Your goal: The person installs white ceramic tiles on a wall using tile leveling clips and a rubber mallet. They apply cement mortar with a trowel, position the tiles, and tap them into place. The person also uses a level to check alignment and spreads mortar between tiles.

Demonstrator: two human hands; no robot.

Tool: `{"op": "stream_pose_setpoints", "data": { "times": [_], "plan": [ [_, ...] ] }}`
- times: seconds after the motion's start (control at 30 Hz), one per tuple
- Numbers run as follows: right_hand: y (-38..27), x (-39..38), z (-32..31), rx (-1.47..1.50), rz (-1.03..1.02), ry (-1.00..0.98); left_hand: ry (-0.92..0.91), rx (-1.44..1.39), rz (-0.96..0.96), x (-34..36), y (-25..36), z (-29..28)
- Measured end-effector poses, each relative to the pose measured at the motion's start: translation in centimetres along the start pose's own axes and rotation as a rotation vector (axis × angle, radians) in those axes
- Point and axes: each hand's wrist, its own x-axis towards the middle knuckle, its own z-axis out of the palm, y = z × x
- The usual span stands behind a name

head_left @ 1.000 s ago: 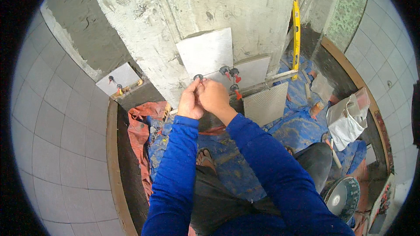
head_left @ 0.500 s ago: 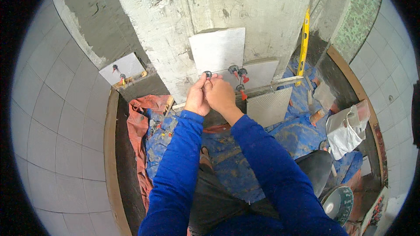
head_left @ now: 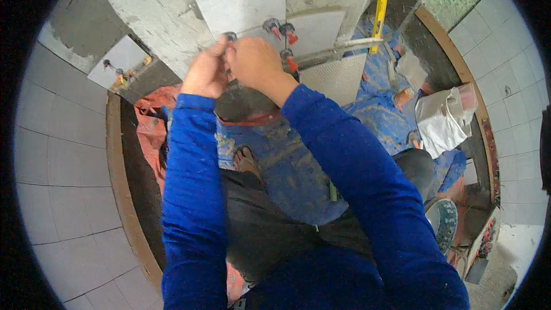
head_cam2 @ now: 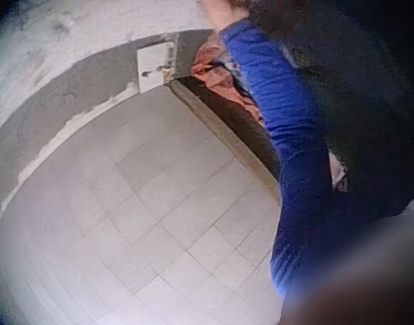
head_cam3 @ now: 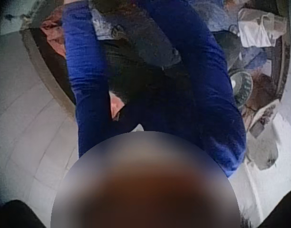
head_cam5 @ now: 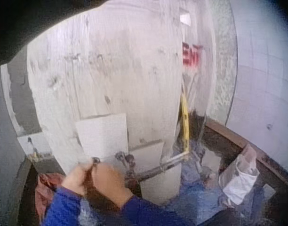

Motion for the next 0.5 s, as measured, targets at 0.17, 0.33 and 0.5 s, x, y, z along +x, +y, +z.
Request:
{"op": "stream_pose_setpoints", "data": {
  "times": [0.17,0.33,0.5],
  "plan": [
    [-0.7,0.1,1.3,-0.053,0.121,0.065,-0.442,-0.555,-0.056,0.7,-2.3,-2.0],
    [0.0,-0.1,0.9,-0.078,0.026,0.02,-0.365,-0.437,0.036,1.9,-3.8,-2.1],
    [-1.2,0.4,-0.1,-0.14,0.054,-0.02,-0.174,-0.411,0.074,1.4,-3.6,-0.7]
  ]
}}
